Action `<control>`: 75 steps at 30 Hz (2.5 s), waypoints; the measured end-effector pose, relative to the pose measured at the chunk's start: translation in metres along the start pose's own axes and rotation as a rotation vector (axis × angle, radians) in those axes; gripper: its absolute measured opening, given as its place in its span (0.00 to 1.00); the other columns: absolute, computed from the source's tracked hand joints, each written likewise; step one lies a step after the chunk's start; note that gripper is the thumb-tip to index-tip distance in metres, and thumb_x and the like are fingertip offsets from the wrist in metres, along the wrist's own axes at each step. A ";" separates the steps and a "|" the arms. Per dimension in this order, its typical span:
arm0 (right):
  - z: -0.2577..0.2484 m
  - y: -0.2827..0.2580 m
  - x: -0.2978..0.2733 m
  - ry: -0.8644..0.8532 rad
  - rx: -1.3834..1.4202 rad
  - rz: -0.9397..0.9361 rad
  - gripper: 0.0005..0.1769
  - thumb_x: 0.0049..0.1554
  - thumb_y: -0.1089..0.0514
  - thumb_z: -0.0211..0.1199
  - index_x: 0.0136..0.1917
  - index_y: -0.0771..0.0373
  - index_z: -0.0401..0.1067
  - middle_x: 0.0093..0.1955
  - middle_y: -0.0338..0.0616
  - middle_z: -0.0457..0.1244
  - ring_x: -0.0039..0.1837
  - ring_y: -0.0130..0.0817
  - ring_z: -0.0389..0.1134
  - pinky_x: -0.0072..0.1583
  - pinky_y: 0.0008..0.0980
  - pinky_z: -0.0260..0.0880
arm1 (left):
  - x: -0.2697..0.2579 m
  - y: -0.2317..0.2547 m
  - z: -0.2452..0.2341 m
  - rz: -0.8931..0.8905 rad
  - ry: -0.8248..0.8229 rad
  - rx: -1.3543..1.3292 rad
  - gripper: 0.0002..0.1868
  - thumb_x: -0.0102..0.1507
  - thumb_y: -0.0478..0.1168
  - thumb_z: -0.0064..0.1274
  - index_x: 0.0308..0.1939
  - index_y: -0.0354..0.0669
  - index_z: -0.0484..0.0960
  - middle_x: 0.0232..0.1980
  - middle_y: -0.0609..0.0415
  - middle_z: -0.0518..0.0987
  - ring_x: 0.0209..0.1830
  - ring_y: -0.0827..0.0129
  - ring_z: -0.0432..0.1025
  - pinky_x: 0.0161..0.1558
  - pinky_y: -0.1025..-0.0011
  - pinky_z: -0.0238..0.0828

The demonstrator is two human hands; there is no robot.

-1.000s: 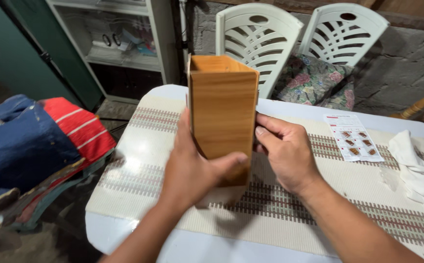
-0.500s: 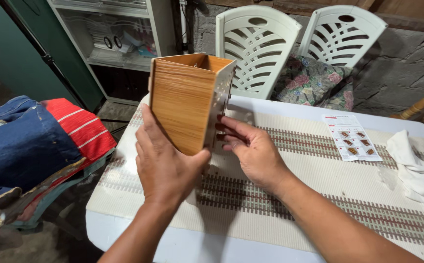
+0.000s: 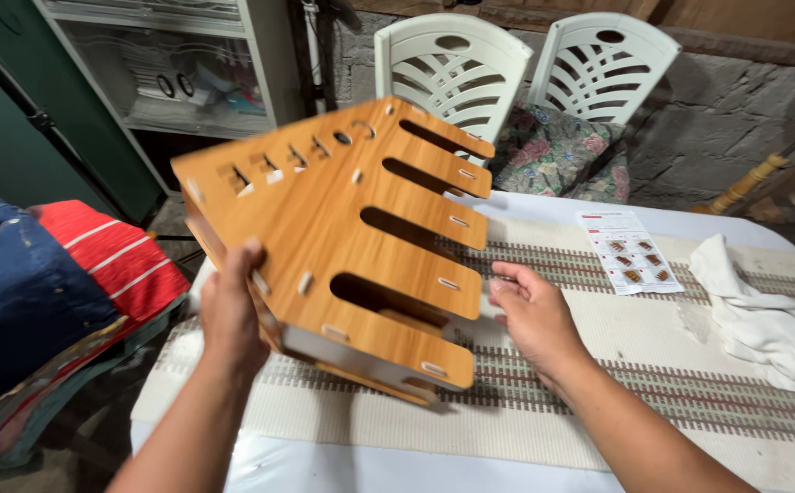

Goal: The person assembles a wooden coffee cup stand by inserting small wooden dowels into pre-drilled holes on the side panels. The person repeatedly flips the stand to access different sides and secures the dowels by hand.

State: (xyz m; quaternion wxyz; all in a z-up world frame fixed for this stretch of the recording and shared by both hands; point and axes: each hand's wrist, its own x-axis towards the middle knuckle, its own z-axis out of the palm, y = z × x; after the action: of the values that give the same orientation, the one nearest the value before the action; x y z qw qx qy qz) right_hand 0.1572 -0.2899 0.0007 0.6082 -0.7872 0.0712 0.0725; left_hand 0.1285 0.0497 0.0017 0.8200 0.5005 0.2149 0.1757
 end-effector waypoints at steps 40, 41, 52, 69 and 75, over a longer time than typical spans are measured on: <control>0.125 -0.030 -0.026 -0.408 -0.673 -0.621 0.26 0.58 0.53 0.60 0.68 0.61 0.69 0.69 0.49 0.63 0.72 0.45 0.62 0.71 0.40 0.60 | -0.036 -0.038 -0.087 0.369 -0.124 1.368 0.35 0.65 0.48 0.50 0.74 0.40 0.62 0.71 0.41 0.65 0.65 0.45 0.63 0.64 0.54 0.61; 0.146 -0.033 -0.024 -0.484 -0.676 -0.667 0.28 0.58 0.53 0.59 0.71 0.61 0.67 0.73 0.49 0.61 0.74 0.44 0.60 0.74 0.39 0.59 | -0.037 -0.038 -0.084 0.341 -0.137 1.412 0.35 0.65 0.49 0.50 0.74 0.42 0.61 0.73 0.44 0.63 0.66 0.46 0.62 0.64 0.53 0.60; 0.215 -0.031 -0.002 -0.655 -1.024 -0.873 0.34 0.62 0.48 0.52 0.78 0.60 0.55 0.82 0.51 0.47 0.83 0.46 0.43 0.78 0.49 0.37 | -0.047 -0.025 -0.082 0.594 -0.264 1.539 0.36 0.62 0.43 0.48 0.74 0.36 0.59 0.77 0.43 0.60 0.71 0.50 0.60 0.66 0.54 0.53; 0.214 -0.049 -0.007 -0.602 -1.196 -0.899 0.32 0.62 0.41 0.49 0.76 0.51 0.59 0.81 0.48 0.47 0.82 0.48 0.41 0.77 0.54 0.36 | -0.050 -0.027 -0.076 0.515 -0.249 1.752 0.37 0.59 0.39 0.46 0.74 0.39 0.58 0.79 0.47 0.57 0.74 0.54 0.55 0.68 0.55 0.49; 0.213 -0.049 -0.011 -0.614 -1.189 -0.856 0.33 0.63 0.40 0.45 0.78 0.50 0.56 0.82 0.48 0.45 0.82 0.47 0.40 0.77 0.53 0.35 | -0.051 -0.036 -0.076 0.551 -0.188 1.734 0.39 0.57 0.35 0.46 0.74 0.39 0.59 0.78 0.47 0.58 0.73 0.54 0.56 0.67 0.55 0.50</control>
State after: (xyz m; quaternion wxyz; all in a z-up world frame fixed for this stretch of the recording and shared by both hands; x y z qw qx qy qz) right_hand 0.1503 -0.0708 -0.0040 0.0533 -0.8838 -0.4591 0.0721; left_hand 0.0481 0.0648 -0.0521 0.0999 0.9869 0.0770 0.1009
